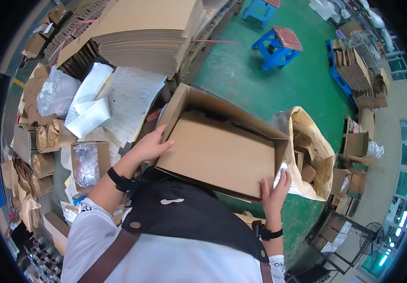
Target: Assembling a cardboard box, filling it with industrial parts and labels, sealing it with tape, and placing it on a pallet.
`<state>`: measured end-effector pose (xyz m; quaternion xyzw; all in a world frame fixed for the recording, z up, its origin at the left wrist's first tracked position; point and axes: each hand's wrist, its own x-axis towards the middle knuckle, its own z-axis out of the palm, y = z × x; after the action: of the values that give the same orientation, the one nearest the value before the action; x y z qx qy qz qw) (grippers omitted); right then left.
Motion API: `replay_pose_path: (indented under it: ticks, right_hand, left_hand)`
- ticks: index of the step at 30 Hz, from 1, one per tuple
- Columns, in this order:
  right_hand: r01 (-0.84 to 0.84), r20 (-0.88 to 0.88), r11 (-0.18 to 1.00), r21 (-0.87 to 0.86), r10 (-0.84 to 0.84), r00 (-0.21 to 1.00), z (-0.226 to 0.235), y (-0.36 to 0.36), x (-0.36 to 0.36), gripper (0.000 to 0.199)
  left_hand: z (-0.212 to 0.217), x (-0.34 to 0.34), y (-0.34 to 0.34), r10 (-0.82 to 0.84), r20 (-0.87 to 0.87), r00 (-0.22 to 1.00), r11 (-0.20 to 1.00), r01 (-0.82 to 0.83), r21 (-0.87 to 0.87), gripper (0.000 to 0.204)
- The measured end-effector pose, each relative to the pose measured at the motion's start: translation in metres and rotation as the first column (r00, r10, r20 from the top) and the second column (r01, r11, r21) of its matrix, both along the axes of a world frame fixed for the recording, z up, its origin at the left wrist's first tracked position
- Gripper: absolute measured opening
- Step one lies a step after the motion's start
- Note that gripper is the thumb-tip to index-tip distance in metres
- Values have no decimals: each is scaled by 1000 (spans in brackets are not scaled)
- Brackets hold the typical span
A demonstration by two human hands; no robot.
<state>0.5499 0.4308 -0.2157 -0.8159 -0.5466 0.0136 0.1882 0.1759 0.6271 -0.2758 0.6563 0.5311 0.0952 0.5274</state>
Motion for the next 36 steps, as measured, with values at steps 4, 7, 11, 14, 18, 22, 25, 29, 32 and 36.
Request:
replay_pose_path:
  ticks: [4, 7, 11, 14, 18, 22, 25, 29, 32, 36]
  right_hand:
    - [-357, -245, 923, -141, 317, 916, -1, 0, -14, 56]
    - [-565, -483, 629, -535, 321, 815, -24, 23, -48, 58]
    - [-569, -547, 516, -640, 215, 809, -87, 41, -23, 62]
    - [-454, -622, 774, -442, 100, 777, -49, 51, 11, 51]
    - [326, -477, 919, -222, -394, 786, -41, 2, 60, 43]
    - [-310, -618, 868, -389, 4, 786, -127, 1, 34, 90]
    - [-575, -239, 459, -678, 602, 762, -127, 42, 24, 100]
    - [-724, -176, 285, -629, 854, 489, -138, 70, 47, 92]
    - [-731, -190, 341, -591, 822, 537, -142, 63, 55, 91]
    - [-714, -173, 342, -611, 822, 542, -162, 55, 76, 90]
  left_hand:
    - [3, 17, -8, -155, -143, 978, 961, 182, 206, 98]
    - [9, 35, -17, 51, -390, 919, 974, 41, 222, 84]
    - [-15, 29, -10, 54, -49, 997, 963, -39, 265, 68]
    - [-26, 20, -6, 371, 98, 923, 925, -358, -128, 68]
    - [-2, 58, 2, 456, 410, 790, 729, -68, -681, 89]
    - [-44, 147, -32, -150, -435, 888, 881, -79, -466, 123]
    - [-69, 200, -36, -271, -607, 747, 881, -62, -469, 127]
    - [-97, 209, -63, -280, -841, 464, 914, -140, -381, 122]
    - [-77, 179, -36, -512, -712, 481, 844, 130, -520, 96]
    - [-90, 109, -40, -726, 447, 522, 404, 850, -337, 60]
